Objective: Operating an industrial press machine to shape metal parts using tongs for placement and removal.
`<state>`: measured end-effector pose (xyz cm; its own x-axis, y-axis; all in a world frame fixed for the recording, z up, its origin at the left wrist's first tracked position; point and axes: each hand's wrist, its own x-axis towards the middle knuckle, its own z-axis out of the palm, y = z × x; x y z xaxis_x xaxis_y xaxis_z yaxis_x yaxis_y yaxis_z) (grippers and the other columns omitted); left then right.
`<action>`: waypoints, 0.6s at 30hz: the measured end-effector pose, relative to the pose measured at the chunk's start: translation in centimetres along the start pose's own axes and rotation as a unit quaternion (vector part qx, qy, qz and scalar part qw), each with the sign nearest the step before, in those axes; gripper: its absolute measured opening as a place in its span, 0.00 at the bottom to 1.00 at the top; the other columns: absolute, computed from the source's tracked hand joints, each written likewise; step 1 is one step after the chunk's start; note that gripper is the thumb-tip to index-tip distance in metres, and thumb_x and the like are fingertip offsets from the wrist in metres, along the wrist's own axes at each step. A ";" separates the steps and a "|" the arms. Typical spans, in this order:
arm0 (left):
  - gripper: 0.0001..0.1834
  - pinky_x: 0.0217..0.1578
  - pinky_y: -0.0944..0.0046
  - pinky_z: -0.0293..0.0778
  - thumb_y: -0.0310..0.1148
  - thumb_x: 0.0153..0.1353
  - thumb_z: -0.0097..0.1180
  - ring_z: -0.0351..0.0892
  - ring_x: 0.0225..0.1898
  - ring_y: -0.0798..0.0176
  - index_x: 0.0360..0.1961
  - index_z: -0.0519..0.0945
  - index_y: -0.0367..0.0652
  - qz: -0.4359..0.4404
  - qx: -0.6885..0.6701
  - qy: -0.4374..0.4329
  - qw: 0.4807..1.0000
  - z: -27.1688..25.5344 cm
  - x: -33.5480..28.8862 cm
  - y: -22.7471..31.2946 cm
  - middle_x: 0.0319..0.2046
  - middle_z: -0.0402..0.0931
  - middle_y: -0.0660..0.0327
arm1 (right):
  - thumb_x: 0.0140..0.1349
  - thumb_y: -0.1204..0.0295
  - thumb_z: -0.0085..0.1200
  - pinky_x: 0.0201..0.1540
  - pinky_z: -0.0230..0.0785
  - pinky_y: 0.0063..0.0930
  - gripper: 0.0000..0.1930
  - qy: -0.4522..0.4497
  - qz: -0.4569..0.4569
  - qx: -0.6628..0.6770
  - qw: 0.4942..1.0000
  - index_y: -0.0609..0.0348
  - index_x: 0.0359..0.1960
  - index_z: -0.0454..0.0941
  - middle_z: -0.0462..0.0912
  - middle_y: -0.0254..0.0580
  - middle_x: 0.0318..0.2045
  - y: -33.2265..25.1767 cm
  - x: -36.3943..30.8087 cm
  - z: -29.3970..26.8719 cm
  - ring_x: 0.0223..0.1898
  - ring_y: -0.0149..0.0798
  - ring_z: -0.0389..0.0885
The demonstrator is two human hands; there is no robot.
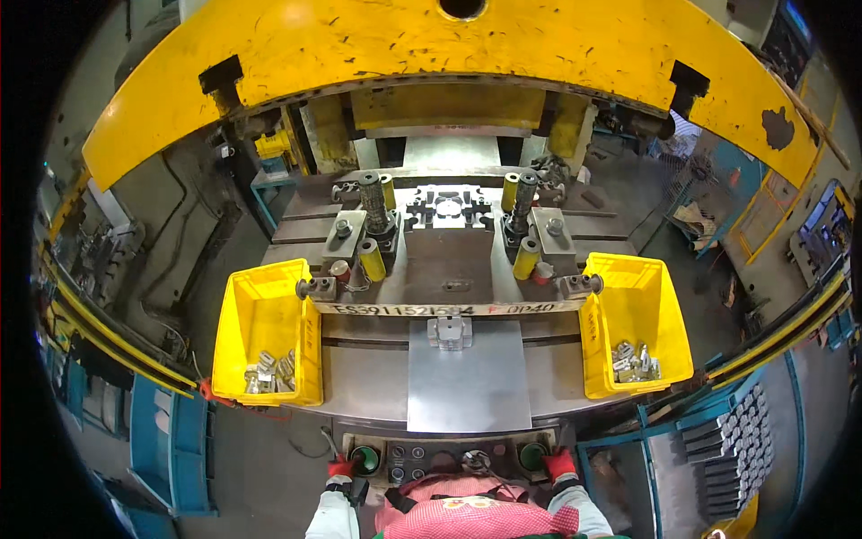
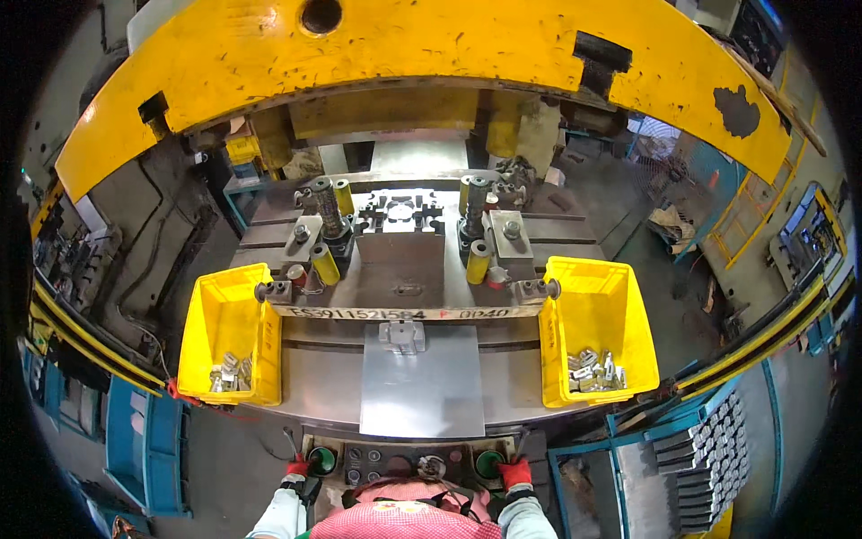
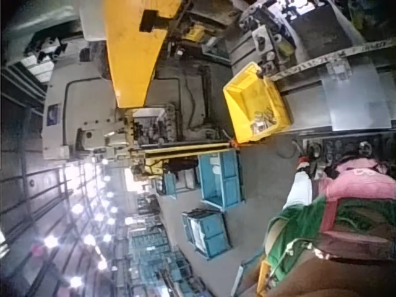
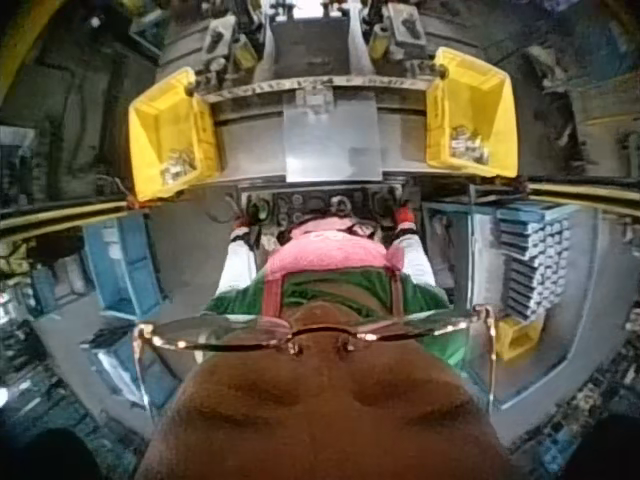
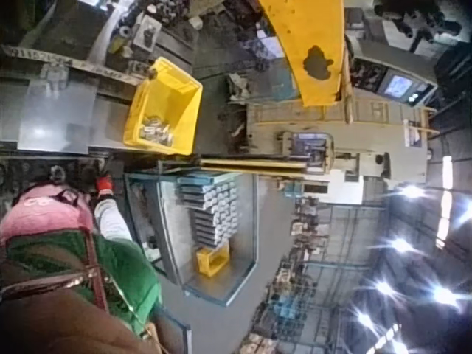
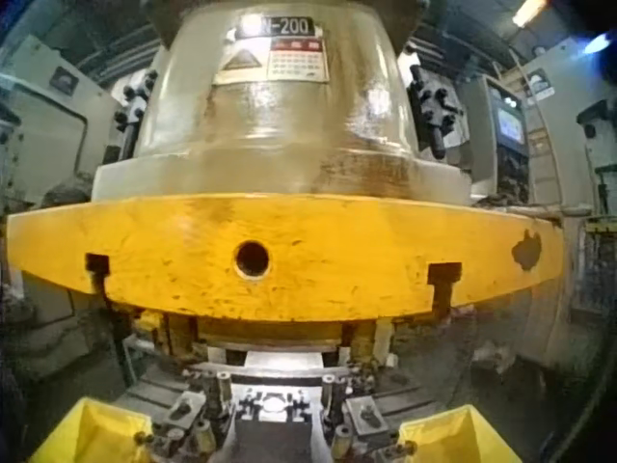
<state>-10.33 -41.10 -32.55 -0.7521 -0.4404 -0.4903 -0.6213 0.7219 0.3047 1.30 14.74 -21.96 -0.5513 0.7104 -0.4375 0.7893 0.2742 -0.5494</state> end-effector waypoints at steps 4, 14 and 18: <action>0.50 0.40 0.60 0.66 0.53 0.22 0.67 0.66 0.45 0.53 0.46 0.62 0.33 -0.113 -0.107 -0.032 0.987 -0.8 -0.9 2.5 0.42 0.67 0.49 | 0.33 0.64 0.62 0.43 0.64 0.34 0.34 0.010 0.048 -0.029 0.998 0.67 0.43 0.60 0.72 0.57 0.39 -0.4 0.1 -0.2 0.44 0.52 0.69; 0.49 0.41 0.62 0.65 0.44 0.22 0.69 0.66 0.45 0.56 0.46 0.60 0.31 -0.066 -0.300 0.016 0.952 -3.8 -5.7 6.2 0.43 0.66 0.52 | 0.32 0.62 0.63 0.43 0.64 0.32 0.36 -0.003 0.066 -0.025 0.998 0.66 0.43 0.60 0.72 0.56 0.40 -0.6 0.0 -0.6 0.44 0.50 0.70; 0.54 0.44 0.65 0.64 0.40 0.16 0.73 0.62 0.49 0.61 0.47 0.56 0.28 -0.119 -0.179 0.025 0.976 -4.4 -5.8 6.6 0.47 0.63 0.54 | 0.28 0.59 0.64 0.41 0.65 0.34 0.36 0.026 0.033 -0.011 0.999 0.66 0.40 0.62 0.73 0.58 0.37 -0.1 0.2 0.2 0.41 0.50 0.72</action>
<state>-11.08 -36.10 -24.14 -0.5817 -0.6049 -0.5437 -0.8097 0.3672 0.4578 1.02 14.72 -22.18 -0.4838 0.7595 -0.4349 0.8296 0.2398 -0.5042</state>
